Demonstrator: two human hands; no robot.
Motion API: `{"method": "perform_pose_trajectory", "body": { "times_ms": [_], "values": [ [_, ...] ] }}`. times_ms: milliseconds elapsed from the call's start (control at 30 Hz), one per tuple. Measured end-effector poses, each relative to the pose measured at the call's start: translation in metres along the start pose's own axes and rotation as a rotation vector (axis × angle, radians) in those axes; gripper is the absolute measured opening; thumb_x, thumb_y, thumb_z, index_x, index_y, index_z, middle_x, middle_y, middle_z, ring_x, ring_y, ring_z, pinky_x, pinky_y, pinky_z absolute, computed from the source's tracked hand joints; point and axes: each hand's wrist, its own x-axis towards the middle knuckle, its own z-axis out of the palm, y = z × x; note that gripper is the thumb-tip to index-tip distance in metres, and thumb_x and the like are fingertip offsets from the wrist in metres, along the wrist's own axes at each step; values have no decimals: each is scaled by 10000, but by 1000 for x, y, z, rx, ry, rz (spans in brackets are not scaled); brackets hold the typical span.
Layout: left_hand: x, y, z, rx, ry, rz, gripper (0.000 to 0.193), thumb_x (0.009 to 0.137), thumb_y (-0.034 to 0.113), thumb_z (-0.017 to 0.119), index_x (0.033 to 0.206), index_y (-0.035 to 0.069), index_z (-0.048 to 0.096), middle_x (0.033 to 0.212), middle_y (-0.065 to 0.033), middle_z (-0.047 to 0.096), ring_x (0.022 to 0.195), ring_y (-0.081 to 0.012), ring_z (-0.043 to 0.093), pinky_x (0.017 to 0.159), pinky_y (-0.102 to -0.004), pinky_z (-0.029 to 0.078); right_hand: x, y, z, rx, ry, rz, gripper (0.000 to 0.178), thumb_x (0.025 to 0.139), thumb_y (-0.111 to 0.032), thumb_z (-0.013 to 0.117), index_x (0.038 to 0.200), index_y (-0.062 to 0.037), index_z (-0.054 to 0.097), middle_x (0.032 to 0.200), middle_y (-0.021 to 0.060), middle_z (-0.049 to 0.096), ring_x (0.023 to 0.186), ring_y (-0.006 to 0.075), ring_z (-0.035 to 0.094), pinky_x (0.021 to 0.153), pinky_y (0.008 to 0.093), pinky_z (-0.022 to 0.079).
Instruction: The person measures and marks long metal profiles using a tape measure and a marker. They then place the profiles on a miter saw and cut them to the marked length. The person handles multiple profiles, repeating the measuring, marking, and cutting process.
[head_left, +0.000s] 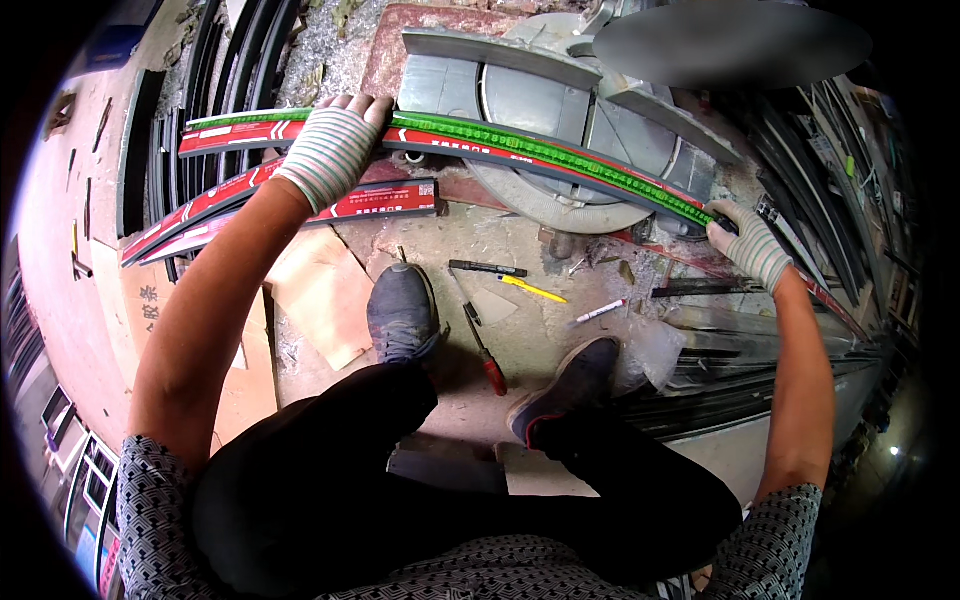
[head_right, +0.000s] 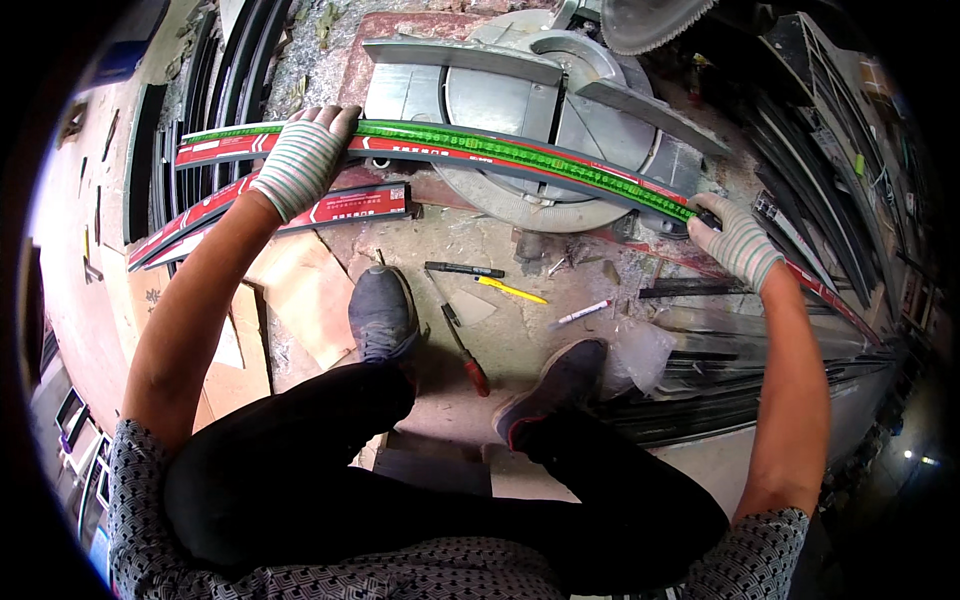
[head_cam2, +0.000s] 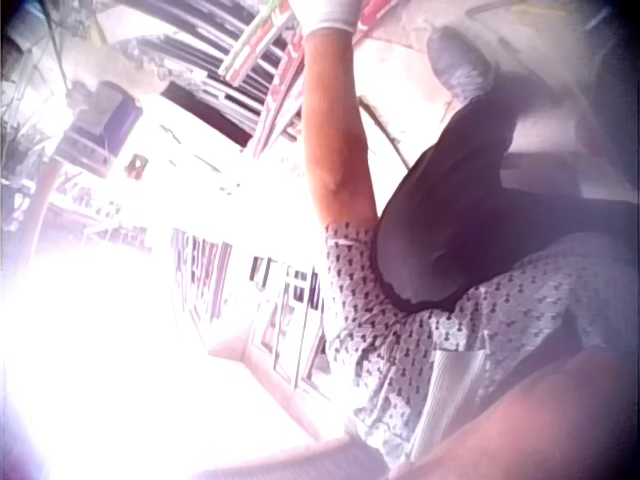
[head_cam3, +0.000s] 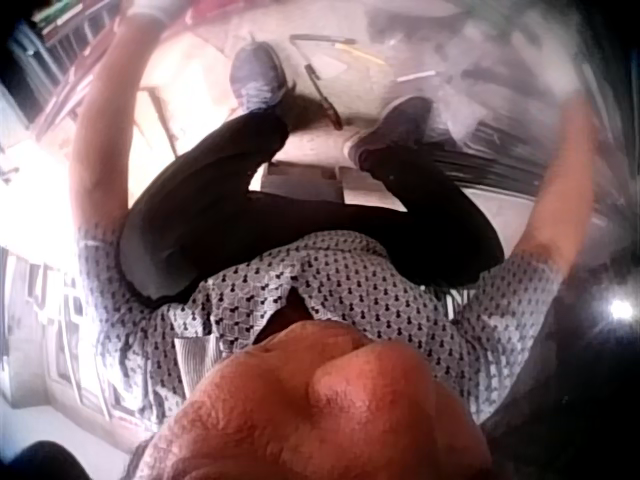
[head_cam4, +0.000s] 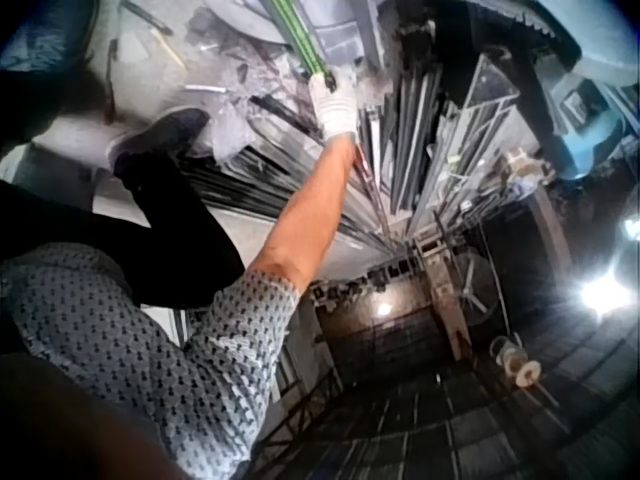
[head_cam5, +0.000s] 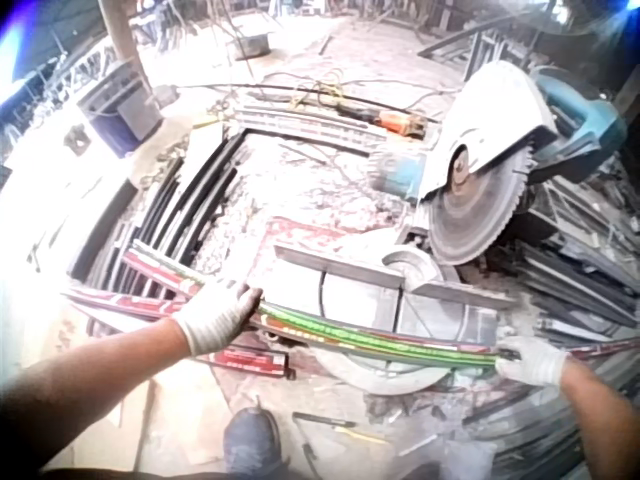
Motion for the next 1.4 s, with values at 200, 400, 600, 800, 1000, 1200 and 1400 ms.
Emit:
{"method": "perform_pose_trajectory", "body": {
  "times_ms": [200, 400, 600, 800, 1000, 1200, 1400],
  "values": [
    [0, 1, -2, -29, -4, 1, 576, 870, 110, 676, 1403, 19, 478, 1176, -208, 633, 1087, -392, 616, 998, -483, 467, 11, 5, 7, -36, 50, -69, 353, 942, -256, 646, 1196, -12, 671, 1130, 232, 702, 1095, 355, 667, 984, 406, 496],
    [-1, 1, 1, -26, 16, 3, 569, 869, 106, 675, 1397, 18, 484, 1171, -208, 633, 1086, -394, 614, 992, -480, 469, 24, -33, 12, -106, 65, -44, 413, 936, -317, 644, 1205, -6, 677, 1137, 259, 706, 1079, 388, 677, 982, 407, 507],
    [-2, 1, -2, -35, 16, -4, 562, 870, 106, 675, 1393, 21, 488, 1173, -208, 635, 1090, -391, 615, 989, -478, 470, 43, -82, 28, -103, 49, -20, 406, 940, -350, 644, 1141, -2, 699, 1084, 245, 722, 1034, 364, 690, 957, 422, 517],
    [-2, 3, -3, -45, 11, -5, 584, 855, 107, 698, 1395, 28, 490, 1182, -204, 638, 1092, -385, 619, 991, -473, 472, 47, -95, 38, -154, 97, 59, 425, 917, -381, 655, 1131, -19, 718, 1075, 245, 725, 1026, 385, 691, 945, 423, 525],
    [0, 2, -4, -45, 8, 2, 584, 852, 119, 708, 1391, 27, 503, 1225, -195, 638, 1142, -380, 612, 1033, -468, 452, 44, -113, 33, -224, 73, 125, 452, 889, -409, 625, 1121, -36, 727, 1107, 272, 709, 1058, 426, 678, 958, 452, 528],
    [-5, -2, -11, -69, -56, -57, 469, 889, 218, 727, 1291, 39, 564, 1150, -183, 664, 1123, -366, 623, 1020, -461, 455, 50, -97, 45, -233, 164, 27, 390, 887, -375, 635, 1045, -24, 696, 1025, 282, 691, 1004, 458, 654, 890, 494, 517],
    [-2, 2, -4, -96, 97, 1, 390, 908, 264, 682, 1226, 56, 590, 1103, -132, 678, 1078, -319, 654, 981, -436, 474, 54, -62, 61, -172, 212, -32, 305, 888, -298, 663, 995, -13, 667, 978, 270, 693, 966, 457, 656, 852, 479, 517]
  ]
}}
